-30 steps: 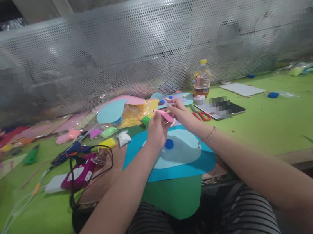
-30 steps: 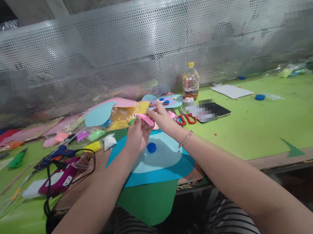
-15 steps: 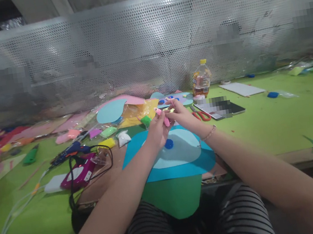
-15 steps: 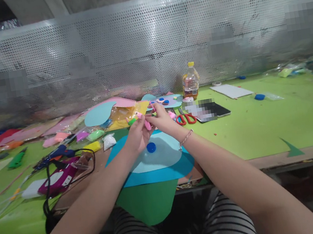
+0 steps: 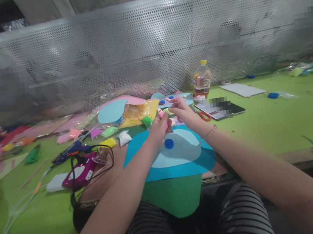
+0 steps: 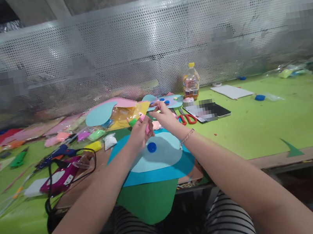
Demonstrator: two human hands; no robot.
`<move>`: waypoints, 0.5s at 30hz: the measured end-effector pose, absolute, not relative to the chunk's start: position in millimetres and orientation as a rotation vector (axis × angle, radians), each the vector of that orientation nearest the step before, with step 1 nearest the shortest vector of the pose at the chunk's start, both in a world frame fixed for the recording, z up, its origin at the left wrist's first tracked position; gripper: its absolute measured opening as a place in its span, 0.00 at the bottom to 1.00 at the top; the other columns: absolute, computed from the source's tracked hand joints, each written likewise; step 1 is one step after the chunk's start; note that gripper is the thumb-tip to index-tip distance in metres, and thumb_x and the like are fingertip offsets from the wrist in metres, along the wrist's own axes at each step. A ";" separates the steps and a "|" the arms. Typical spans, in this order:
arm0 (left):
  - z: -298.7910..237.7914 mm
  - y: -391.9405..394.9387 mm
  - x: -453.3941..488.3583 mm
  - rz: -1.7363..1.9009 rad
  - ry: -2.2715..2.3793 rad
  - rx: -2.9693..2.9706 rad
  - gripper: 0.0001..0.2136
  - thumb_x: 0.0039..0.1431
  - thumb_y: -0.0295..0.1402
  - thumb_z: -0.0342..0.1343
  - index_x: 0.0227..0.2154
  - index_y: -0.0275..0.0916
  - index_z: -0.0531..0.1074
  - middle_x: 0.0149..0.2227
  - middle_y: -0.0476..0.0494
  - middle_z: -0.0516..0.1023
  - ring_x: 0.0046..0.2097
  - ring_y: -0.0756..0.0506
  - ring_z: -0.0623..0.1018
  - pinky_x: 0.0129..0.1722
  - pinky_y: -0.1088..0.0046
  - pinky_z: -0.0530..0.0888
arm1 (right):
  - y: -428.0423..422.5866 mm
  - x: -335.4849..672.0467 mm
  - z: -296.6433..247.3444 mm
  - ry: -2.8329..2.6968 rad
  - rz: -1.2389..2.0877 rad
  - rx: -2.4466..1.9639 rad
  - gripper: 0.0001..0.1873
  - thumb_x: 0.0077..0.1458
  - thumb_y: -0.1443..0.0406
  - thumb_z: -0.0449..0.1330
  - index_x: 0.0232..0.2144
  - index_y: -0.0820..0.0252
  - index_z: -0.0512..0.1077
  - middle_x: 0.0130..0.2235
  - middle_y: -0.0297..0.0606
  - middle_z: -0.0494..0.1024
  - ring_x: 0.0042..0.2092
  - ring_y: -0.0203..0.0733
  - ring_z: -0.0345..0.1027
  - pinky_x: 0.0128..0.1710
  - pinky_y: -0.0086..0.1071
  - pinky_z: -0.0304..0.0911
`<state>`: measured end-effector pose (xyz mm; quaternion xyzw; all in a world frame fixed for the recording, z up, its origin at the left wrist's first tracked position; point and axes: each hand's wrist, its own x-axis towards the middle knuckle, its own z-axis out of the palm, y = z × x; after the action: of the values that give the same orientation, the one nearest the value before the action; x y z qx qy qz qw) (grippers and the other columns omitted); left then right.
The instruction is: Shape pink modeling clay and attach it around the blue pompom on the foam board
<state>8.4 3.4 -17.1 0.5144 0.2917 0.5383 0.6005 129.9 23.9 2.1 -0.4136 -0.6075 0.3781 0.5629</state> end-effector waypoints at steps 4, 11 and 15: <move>-17.1 4.2 7.9 1.232 0.785 1.259 0.17 0.53 0.48 0.55 0.29 0.38 0.63 0.19 0.52 0.69 0.18 0.54 0.67 0.22 0.76 0.69 | 24.2 129.6 0.7 -1.421 0.901 -0.946 0.17 0.43 0.59 0.57 0.37 0.57 0.61 0.29 0.27 0.60 0.24 0.29 0.48 0.21 0.26 0.44; -15.2 3.4 8.7 1.273 0.739 1.229 0.15 0.53 0.42 0.57 0.22 0.38 0.62 0.14 0.56 0.60 0.15 0.56 0.59 0.20 0.77 0.66 | 26.1 129.0 1.4 -1.392 0.892 -0.967 0.15 0.45 0.59 0.54 0.36 0.57 0.60 0.27 0.27 0.58 0.25 0.30 0.49 0.22 0.27 0.45; -13.4 3.1 6.5 1.308 0.725 1.158 0.14 0.52 0.39 0.58 0.20 0.37 0.61 0.15 0.55 0.61 0.17 0.56 0.62 0.21 0.78 0.64 | 29.2 131.4 0.5 -1.405 0.864 -1.011 0.15 0.45 0.60 0.54 0.36 0.57 0.60 0.27 0.27 0.58 0.24 0.30 0.50 0.22 0.27 0.47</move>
<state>6.5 3.1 -13.4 0.4963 0.3109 0.5608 0.5852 131.4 29.2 0.5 -0.4304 -0.5979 0.3677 0.5675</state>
